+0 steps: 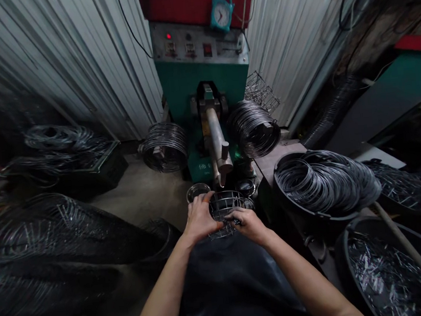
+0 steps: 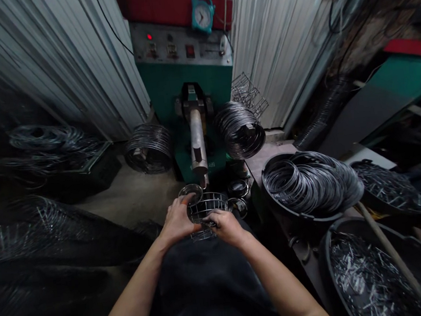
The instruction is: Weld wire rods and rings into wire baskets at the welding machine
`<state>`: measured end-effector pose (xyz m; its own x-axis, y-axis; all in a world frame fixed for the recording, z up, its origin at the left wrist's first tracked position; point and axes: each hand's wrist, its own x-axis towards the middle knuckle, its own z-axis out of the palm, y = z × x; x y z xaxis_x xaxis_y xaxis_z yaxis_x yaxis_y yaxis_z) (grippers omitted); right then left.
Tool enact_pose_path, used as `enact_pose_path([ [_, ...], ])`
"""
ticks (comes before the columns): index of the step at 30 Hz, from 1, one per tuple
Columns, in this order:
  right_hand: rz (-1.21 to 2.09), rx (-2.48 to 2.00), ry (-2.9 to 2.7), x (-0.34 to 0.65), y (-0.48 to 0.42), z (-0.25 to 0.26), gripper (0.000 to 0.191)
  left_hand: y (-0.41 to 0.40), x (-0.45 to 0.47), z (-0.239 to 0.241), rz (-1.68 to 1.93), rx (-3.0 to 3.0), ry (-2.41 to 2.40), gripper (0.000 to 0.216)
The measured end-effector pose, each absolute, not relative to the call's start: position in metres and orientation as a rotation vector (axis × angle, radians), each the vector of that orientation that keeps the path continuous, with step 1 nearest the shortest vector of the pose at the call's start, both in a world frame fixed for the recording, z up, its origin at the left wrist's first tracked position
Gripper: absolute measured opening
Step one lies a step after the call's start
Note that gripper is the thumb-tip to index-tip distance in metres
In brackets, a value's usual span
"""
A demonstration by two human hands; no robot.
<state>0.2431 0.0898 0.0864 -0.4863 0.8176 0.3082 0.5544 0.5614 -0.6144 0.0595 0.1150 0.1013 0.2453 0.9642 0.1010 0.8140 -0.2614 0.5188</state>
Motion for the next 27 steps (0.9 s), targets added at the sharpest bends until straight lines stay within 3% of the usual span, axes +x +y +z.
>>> enact_pose_path([
  [27, 0.422, -1.396, -2.212, 0.232, 0.126, 0.1, 0.024, 0.156, 0.064, 0.114, 0.564, 2.048, 1.704, 0.083],
])
